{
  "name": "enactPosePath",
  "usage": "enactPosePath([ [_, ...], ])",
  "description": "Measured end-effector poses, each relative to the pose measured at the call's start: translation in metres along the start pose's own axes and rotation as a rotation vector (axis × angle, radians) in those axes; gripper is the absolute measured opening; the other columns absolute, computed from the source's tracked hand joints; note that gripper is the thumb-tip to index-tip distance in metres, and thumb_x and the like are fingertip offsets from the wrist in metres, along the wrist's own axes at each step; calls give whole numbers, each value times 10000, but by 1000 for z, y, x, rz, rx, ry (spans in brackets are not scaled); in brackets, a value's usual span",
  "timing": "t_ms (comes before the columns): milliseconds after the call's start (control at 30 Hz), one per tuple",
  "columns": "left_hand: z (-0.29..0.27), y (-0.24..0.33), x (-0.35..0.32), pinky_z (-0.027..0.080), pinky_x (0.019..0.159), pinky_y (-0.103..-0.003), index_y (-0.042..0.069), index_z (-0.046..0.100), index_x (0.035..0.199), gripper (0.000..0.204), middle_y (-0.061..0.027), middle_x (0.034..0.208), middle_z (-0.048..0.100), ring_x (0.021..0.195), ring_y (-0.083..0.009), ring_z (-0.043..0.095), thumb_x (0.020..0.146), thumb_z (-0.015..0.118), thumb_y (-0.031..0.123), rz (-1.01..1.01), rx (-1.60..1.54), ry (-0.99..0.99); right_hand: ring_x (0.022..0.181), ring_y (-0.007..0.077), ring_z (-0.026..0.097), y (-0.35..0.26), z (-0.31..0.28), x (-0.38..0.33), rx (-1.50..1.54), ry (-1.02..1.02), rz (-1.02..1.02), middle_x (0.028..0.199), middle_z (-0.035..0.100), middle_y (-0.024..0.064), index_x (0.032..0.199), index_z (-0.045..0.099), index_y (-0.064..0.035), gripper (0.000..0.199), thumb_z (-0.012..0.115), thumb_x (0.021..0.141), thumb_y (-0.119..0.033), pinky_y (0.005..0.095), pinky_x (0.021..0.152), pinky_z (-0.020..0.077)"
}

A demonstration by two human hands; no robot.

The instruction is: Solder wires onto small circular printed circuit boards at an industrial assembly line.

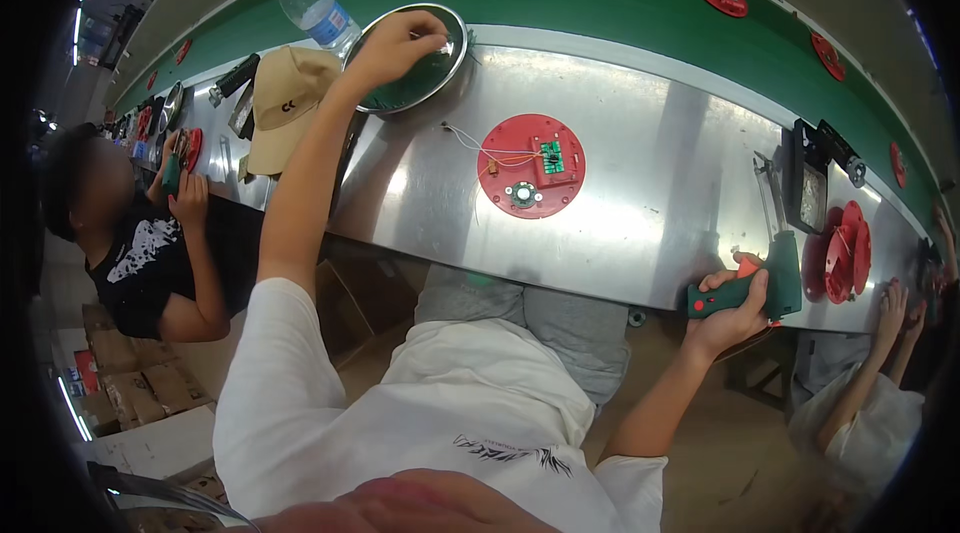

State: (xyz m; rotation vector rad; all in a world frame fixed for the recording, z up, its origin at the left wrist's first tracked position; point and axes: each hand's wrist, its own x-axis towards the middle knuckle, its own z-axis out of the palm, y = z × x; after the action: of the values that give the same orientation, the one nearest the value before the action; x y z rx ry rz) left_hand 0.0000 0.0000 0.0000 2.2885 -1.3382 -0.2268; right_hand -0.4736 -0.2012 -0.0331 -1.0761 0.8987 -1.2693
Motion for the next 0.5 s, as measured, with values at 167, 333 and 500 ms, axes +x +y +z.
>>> enactPosePath([
  [167, -21, 29, -29, 546, 822, -293, -24, 665, 1042, 137, -111, 952, 725, 889, -176, 683, 938, 634, 59, -5, -949, 285, 547, 142, 488, 6, 0, -12, 69, -17, -2, 623, 502, 55, 1053, 585, 29, 376, 456, 1014, -322, 282, 523, 399],
  [333, -22, 61, -57, 520, 716, -247, -17, 641, 1046, 132, -77, 914, 703, 801, -126, 639, 939, 635, 61, 22, -1070, 244, 548, 135, 522, 12, -9, -21, 157, -368, -171, 909, 596, 135, 1186, 515, 68, 420, 470, 994, -303, 277, 479, 436],
  [500, 0, 100, -77, 420, 649, -187, 4, 663, 1004, 104, -5, 848, 643, 753, -47, 553, 922, 650, 67, -86, -894, 387, 566, 149, 553, 11, -3, -24, 106, -422, -148, 1081, 601, 184, 1241, 488, 95, 474, 524, 975, -296, 289, 480, 456],
])
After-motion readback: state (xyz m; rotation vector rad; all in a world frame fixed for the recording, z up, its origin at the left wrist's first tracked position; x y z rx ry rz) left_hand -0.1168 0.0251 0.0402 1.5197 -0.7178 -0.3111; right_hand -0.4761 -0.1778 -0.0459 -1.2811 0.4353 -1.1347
